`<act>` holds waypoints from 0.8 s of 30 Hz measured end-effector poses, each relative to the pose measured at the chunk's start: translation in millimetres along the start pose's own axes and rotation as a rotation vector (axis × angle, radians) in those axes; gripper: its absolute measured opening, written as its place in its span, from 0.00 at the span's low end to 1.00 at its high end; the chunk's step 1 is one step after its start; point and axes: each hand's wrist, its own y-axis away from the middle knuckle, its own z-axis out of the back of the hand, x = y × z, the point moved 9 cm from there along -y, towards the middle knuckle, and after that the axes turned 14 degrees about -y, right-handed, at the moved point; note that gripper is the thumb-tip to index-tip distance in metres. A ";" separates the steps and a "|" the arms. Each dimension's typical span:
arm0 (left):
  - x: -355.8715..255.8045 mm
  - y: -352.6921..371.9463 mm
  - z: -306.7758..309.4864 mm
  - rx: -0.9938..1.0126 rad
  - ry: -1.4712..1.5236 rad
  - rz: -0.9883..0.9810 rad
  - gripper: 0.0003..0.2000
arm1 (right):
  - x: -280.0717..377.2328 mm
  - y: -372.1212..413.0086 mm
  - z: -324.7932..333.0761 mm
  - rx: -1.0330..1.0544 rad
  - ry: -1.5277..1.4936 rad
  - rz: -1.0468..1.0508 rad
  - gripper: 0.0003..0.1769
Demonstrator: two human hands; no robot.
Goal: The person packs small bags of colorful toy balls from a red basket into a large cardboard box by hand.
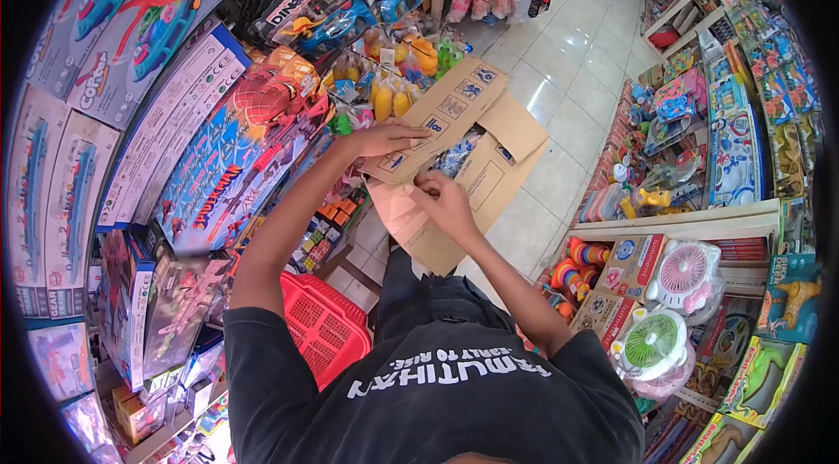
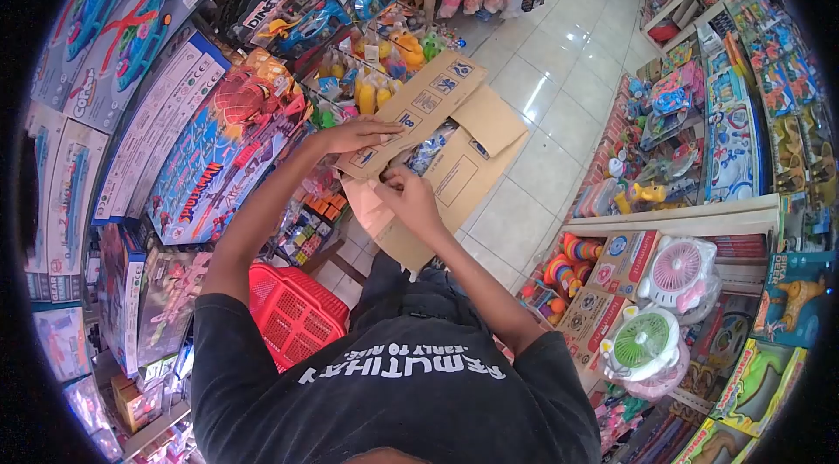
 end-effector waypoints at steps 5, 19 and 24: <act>-4.8 2.0 0.5 -0.001 0.019 0.000 0.21 | -4.6 -4.3 -13.8 0.105 0.305 0.177 0.17; -1.7 4.4 -9.6 0.018 0.011 -0.024 0.22 | 23.4 9.0 -40.9 0.367 0.503 0.600 0.12; 2.4 1.8 -11.5 0.036 0.023 -0.066 0.22 | 32.7 18.3 -56.4 0.397 0.462 0.705 0.10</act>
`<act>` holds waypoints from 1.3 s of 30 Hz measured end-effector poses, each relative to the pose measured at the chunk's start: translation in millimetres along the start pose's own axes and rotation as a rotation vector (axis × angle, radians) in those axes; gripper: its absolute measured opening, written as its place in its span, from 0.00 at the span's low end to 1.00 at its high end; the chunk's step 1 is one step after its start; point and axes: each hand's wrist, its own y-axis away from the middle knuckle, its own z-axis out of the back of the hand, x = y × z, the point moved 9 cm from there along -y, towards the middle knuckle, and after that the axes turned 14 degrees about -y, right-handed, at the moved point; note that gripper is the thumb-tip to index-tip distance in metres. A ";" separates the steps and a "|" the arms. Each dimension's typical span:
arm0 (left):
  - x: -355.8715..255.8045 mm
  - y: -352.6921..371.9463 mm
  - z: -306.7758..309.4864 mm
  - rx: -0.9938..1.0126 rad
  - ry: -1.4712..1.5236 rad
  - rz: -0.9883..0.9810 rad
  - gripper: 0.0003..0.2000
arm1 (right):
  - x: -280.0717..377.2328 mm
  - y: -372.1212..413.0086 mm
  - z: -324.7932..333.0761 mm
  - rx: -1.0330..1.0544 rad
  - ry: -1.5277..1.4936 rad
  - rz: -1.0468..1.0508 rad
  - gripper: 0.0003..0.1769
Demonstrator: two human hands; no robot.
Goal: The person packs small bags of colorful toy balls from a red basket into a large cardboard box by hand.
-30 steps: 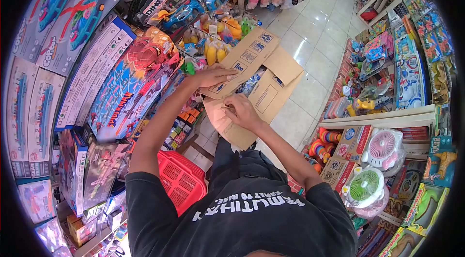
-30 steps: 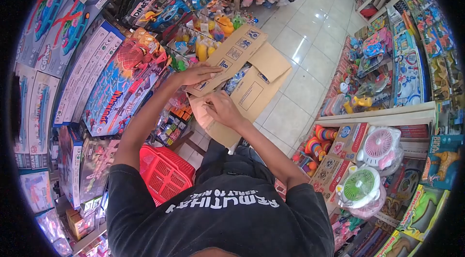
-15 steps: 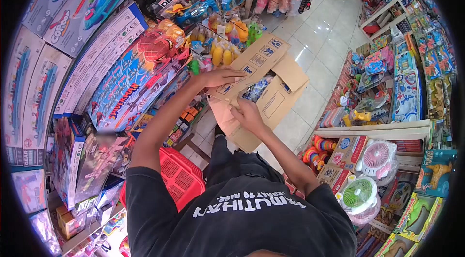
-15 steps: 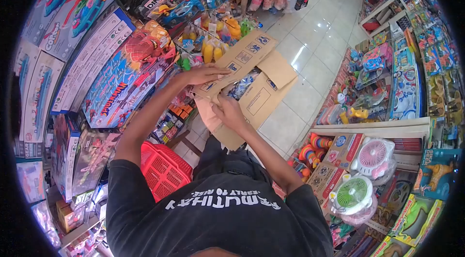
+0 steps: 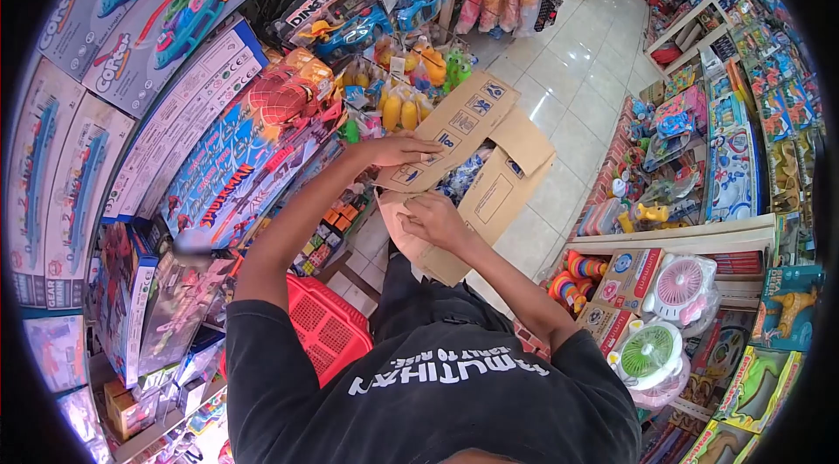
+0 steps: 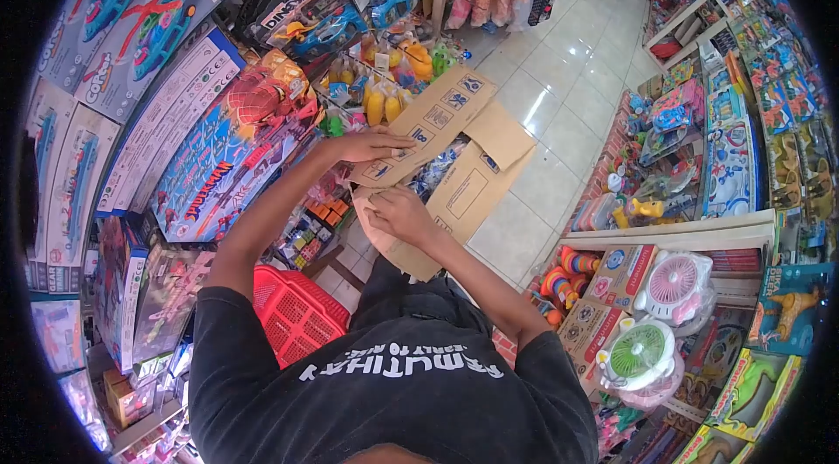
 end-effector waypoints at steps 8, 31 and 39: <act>1.9 -5.1 -13.2 0.085 -0.018 0.053 0.20 | 6.2 -12.4 -9.4 0.026 0.014 -0.063 0.10; 8.6 29.8 1.3 -0.517 0.436 0.313 0.15 | -101.7 17.2 31.1 -0.093 0.260 -0.554 0.22; -4.1 36.5 5.7 -0.635 -0.167 0.251 0.21 | -103.0 7.5 33.6 -0.035 0.225 -0.517 0.22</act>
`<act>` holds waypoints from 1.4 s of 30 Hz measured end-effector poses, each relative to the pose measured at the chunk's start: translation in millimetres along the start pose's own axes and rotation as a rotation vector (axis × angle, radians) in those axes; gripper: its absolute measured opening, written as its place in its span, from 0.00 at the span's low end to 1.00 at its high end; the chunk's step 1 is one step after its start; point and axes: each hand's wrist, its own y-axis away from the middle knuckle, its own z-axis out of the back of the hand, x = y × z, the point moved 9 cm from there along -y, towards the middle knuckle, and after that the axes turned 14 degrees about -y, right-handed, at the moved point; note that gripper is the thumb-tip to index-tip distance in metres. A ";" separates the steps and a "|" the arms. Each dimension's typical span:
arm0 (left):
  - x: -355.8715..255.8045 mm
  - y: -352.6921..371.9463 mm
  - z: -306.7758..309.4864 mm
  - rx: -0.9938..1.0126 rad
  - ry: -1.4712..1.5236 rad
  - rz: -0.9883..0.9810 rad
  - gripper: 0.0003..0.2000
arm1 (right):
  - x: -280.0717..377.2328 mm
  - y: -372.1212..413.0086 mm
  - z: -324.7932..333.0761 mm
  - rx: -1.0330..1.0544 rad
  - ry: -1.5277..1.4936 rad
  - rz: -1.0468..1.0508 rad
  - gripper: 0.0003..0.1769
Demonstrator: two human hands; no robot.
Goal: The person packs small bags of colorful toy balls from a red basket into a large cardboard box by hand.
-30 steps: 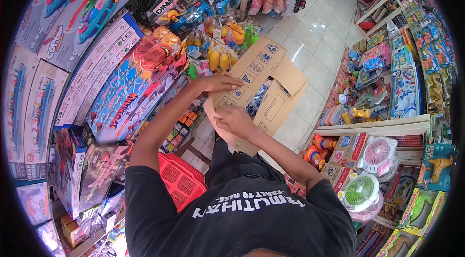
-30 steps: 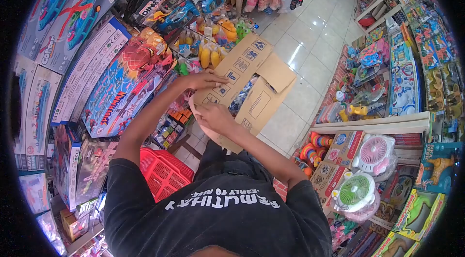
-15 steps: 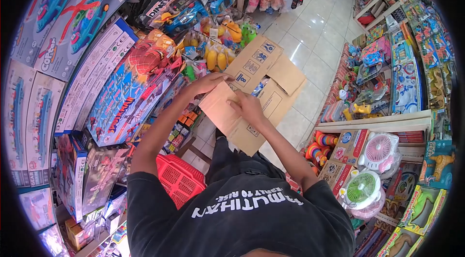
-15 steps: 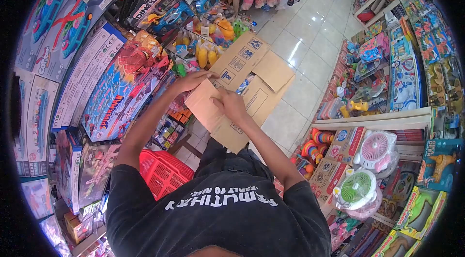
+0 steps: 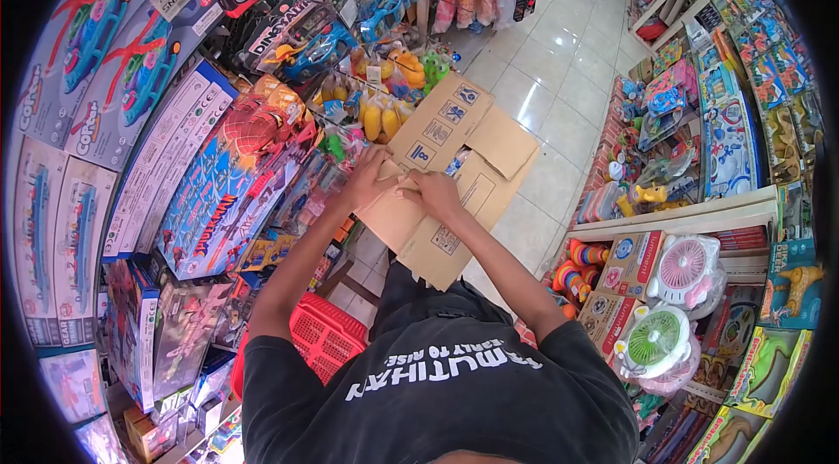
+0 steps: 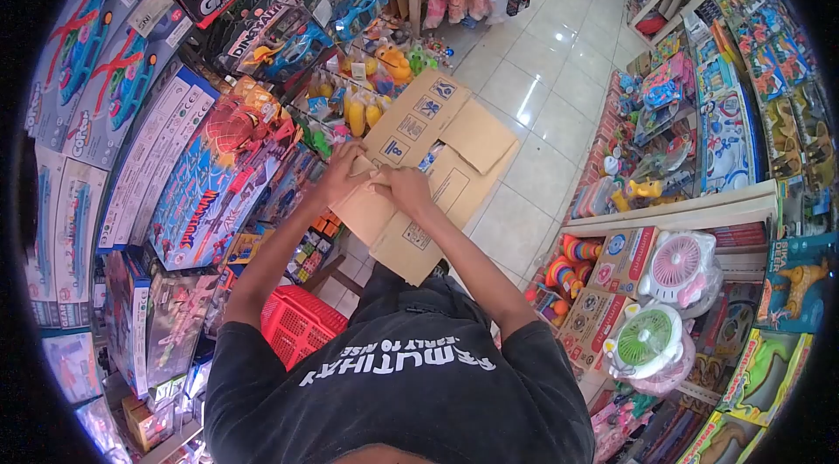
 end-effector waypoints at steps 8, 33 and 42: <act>3.7 -0.2 -5.0 0.086 0.147 0.110 0.28 | -0.2 21.8 26.9 -0.072 0.033 0.113 0.14; 19.6 18.6 -13.9 0.106 0.212 0.471 0.27 | -39.2 81.9 37.3 -0.129 0.278 0.164 0.39; -48.9 71.9 -6.7 -0.167 -0.439 0.507 0.43 | -45.0 91.1 64.1 -0.080 -0.004 0.262 0.31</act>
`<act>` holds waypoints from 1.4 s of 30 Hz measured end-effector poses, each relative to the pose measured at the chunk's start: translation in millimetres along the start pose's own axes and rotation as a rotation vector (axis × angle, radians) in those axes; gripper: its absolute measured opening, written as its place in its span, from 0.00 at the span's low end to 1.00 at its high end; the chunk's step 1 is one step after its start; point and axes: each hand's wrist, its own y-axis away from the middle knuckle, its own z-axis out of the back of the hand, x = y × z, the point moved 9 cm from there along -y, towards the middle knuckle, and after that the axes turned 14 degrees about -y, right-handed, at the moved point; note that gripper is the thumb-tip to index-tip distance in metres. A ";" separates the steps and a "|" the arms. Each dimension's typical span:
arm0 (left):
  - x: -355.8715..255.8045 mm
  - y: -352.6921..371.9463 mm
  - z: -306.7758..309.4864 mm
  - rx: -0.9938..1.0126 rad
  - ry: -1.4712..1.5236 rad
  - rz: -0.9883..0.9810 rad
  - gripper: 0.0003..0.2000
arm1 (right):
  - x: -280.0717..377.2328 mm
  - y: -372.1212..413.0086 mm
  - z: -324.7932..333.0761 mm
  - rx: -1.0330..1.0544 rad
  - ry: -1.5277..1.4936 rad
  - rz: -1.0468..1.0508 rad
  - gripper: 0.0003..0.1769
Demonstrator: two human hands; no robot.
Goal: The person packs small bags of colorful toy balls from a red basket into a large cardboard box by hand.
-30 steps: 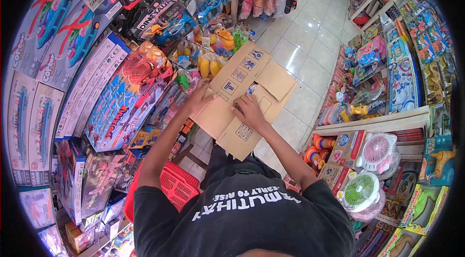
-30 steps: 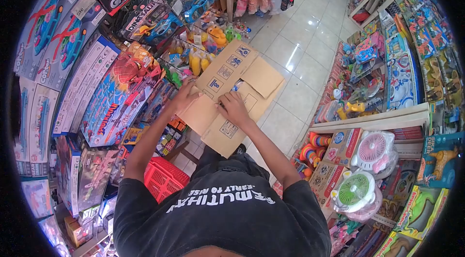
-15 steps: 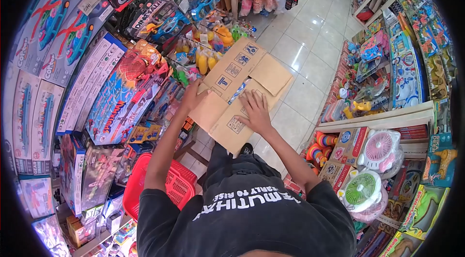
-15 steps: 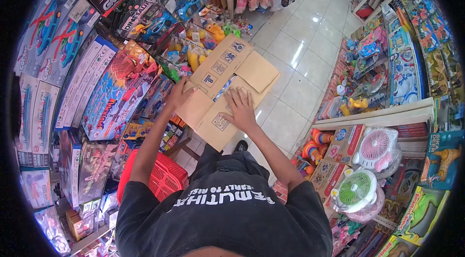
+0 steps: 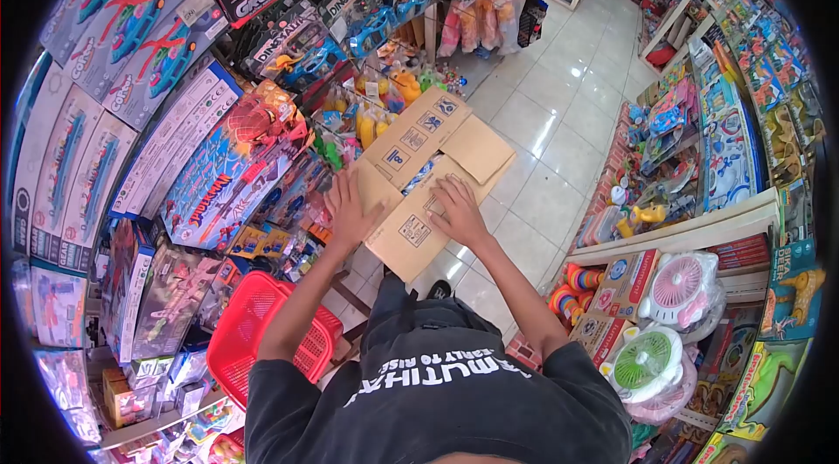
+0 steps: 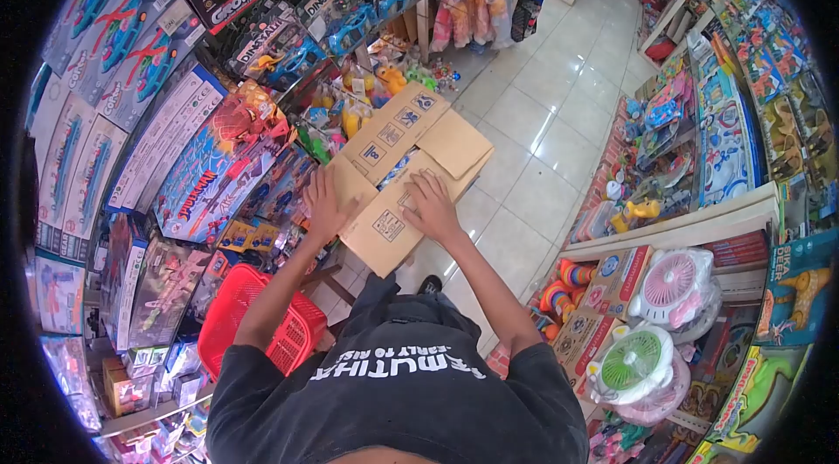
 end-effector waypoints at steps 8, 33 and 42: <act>-18.7 43.4 -2.1 0.199 0.061 -0.029 0.53 | -48.8 -61.0 63.8 -0.233 0.212 -0.069 0.31; 44.6 -44.4 -43.4 0.286 0.525 -0.061 0.46 | -120.1 -1.4 66.6 -0.177 0.280 -0.573 0.38; 41.6 -50.5 -39.8 0.233 0.501 0.027 0.46 | -124.5 -13.3 53.0 -0.087 0.482 -0.582 0.35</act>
